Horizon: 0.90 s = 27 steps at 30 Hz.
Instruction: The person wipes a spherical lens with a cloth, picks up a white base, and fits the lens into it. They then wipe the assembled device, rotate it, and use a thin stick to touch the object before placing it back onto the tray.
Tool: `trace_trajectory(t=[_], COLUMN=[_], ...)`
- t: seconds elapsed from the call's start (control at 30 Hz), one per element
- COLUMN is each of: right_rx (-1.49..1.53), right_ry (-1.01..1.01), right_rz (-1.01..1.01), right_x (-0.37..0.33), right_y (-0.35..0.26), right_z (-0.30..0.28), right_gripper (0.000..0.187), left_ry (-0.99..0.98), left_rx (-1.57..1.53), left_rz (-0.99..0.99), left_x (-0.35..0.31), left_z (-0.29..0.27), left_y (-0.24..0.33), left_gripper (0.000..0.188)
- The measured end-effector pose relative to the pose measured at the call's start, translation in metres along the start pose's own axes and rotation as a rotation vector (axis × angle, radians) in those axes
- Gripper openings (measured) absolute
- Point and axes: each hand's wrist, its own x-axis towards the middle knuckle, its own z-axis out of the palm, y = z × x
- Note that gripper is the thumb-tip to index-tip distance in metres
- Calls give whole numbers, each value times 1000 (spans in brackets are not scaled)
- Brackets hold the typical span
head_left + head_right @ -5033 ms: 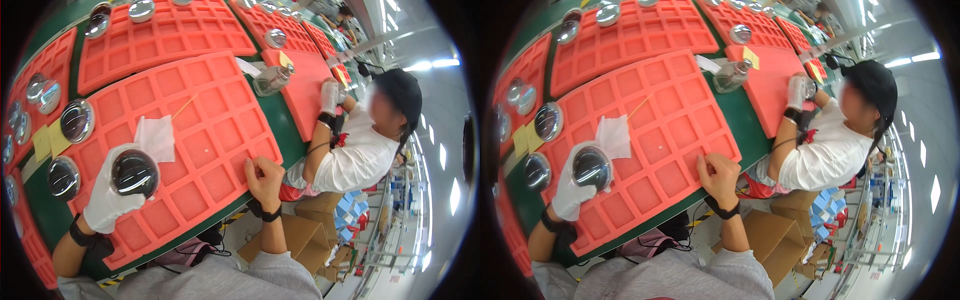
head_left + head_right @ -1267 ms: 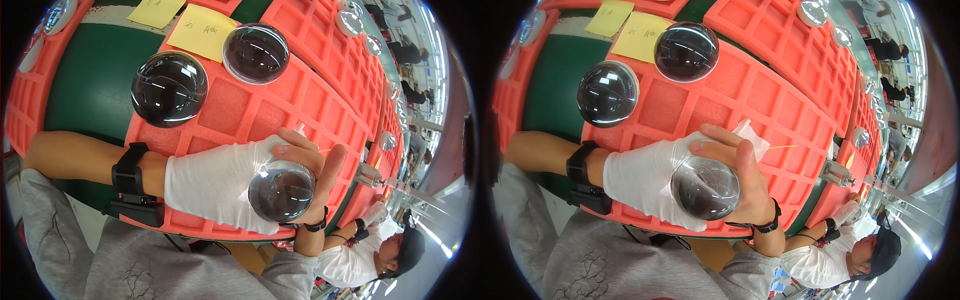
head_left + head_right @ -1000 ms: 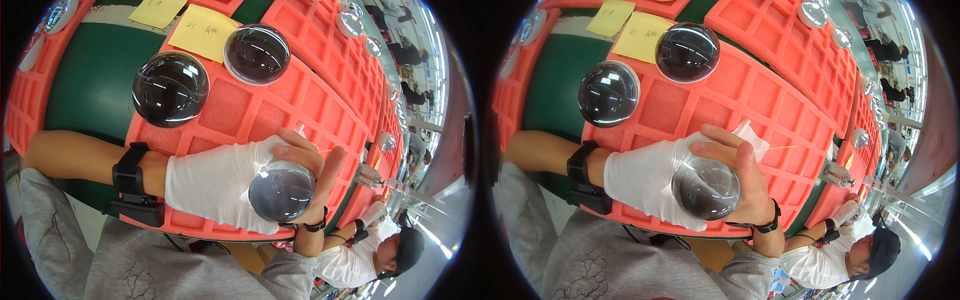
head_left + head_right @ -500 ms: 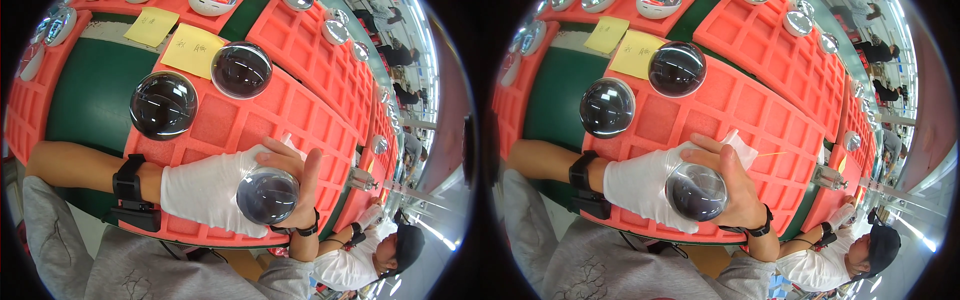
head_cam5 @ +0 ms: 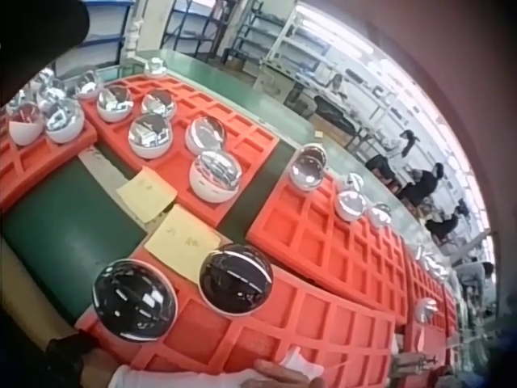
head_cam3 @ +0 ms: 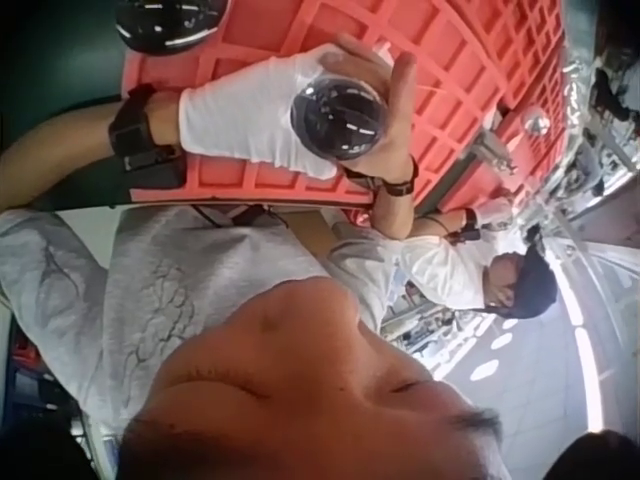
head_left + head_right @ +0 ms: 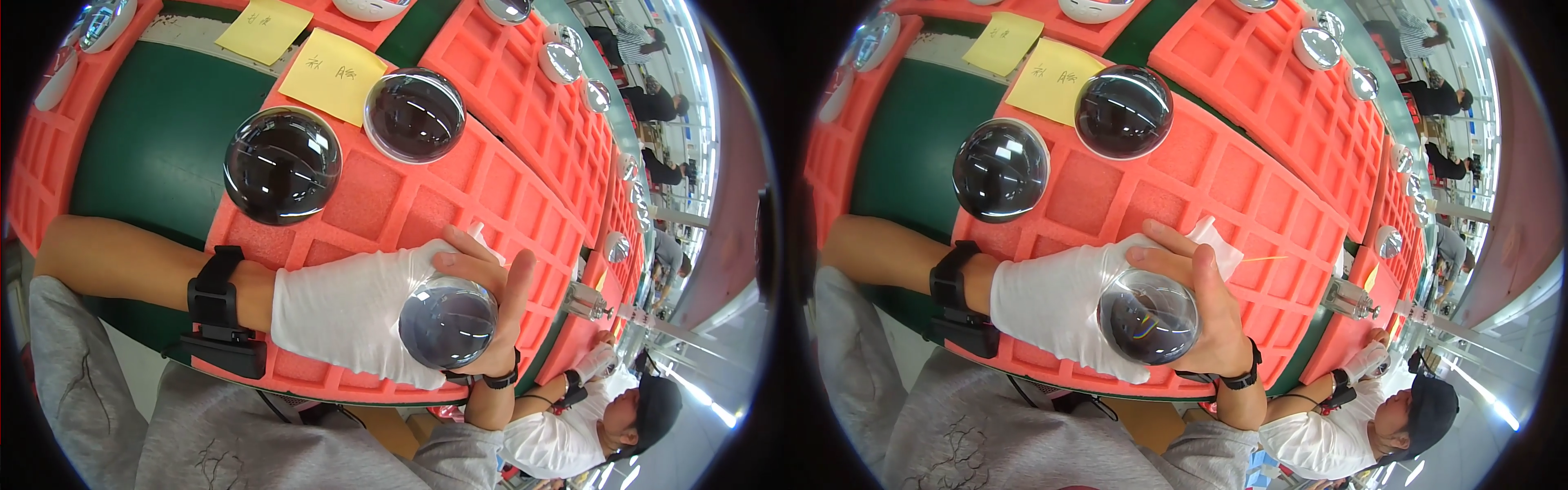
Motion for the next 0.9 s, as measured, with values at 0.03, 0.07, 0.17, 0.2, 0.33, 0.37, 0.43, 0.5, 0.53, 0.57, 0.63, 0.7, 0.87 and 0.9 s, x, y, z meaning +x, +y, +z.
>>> trace_trajectory(t=[0.03,0.07,0.17,0.2,0.33,0.37,0.43,0.5,0.53,0.57,0.63,0.7,0.87,0.9], right_rx=[4,7,-29,-66,-97,-101,-49,57,53,108,220,195,89,57], right_ry=[2,5,-2,-8,-22,-23,6,66,75,88,132,142,161,166], right_rz=[4,9,-1,-21,-44,-40,-23,2,3,36,97,67,-72,-125], right_x=[0,-1,1,3,6,5,2,-1,-1,-1,-3,-3,-3,-4], right_y=[0,0,0,0,2,2,4,5,3,1,-4,-8,-10,-11], right_z=[0,1,-1,-1,0,0,3,8,9,10,8,3,-16,-17], right_gripper=[132,132,132,132,132,132,134,139,139,138,136,129,98,89], left_ry=[-5,-5,24,28,36,24,1,7,16,22,15,26,24,57], left_rx=[-3,-8,81,79,-16,-9,10,16,23,31,46,72,162,69], left_rz=[-5,-2,31,30,-74,-91,-125,-99,-72,-46,-96,-178,-140,-208], left_x=[0,0,2,2,0,1,2,2,2,1,2,1,3,3], left_z=[0,1,2,2,2,1,-1,-4,-5,-6,-6,-4,-2,0], left_y=[-1,-2,-2,0,7,6,6,7,8,9,16,22,21,27], left_gripper=[67,67,63,63,65,68,74,77,81,85,88,96,98,94])
